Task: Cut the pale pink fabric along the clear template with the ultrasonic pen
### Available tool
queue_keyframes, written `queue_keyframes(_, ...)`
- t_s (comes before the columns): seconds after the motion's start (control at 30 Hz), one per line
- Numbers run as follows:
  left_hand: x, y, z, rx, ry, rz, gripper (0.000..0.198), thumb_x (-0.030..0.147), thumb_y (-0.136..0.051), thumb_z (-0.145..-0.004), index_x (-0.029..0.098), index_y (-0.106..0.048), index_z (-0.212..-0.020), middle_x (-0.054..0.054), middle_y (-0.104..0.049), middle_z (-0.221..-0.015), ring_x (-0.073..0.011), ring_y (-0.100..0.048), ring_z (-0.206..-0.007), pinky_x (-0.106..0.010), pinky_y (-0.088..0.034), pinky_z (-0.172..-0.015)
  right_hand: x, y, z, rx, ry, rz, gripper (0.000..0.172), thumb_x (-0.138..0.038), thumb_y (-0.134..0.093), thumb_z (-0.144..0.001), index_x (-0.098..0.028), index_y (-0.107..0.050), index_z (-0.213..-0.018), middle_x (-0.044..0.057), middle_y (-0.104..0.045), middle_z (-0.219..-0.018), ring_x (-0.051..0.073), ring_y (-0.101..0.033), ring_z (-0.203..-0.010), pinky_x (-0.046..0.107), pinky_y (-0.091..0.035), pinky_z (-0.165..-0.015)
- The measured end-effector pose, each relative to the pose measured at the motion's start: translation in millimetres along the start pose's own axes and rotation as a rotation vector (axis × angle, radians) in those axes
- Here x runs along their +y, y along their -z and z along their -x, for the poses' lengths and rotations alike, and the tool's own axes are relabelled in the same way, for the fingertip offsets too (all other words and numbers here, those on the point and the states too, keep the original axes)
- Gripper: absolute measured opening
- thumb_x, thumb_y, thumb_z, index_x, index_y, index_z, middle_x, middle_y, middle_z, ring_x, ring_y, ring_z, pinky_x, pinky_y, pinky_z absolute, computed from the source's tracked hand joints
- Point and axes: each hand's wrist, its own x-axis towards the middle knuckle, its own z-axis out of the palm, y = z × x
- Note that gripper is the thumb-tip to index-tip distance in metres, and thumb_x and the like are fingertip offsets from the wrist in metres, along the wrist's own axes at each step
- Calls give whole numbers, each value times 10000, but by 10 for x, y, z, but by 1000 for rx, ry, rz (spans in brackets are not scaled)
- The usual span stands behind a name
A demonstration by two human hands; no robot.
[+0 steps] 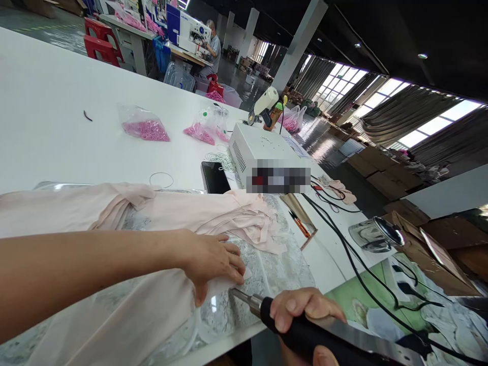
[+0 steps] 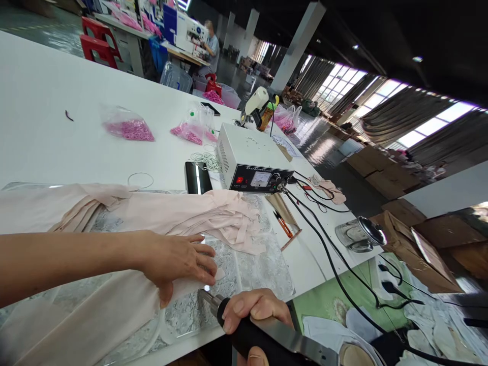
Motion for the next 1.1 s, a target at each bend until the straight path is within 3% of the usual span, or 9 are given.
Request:
queue_keyframes(0.5,14,21,-8,-35,42,19,818,75,-858,-611,356,-619,-1340,-5,-603,-1408,-337,-396,-1415,-495,-172,-1209,20,13,-5,1,-27,-17,204,-386,-583,-901,-250,-644,-1039,2,-589,-814,137,-583,-532,325,-551,-483)
queue_keyframes(1.1,9,24,-6,-32,41,36,825,69,-844,-608,332,-614,-1354,-22,-606,-1403,-349,-394,-1419,-529,-169,-1206,12,-12,-51,-26,-90,-45,151,-365,-611,-887,-241,-628,-971,5,-587,-797,150,-602,-552,342,-551,-514)
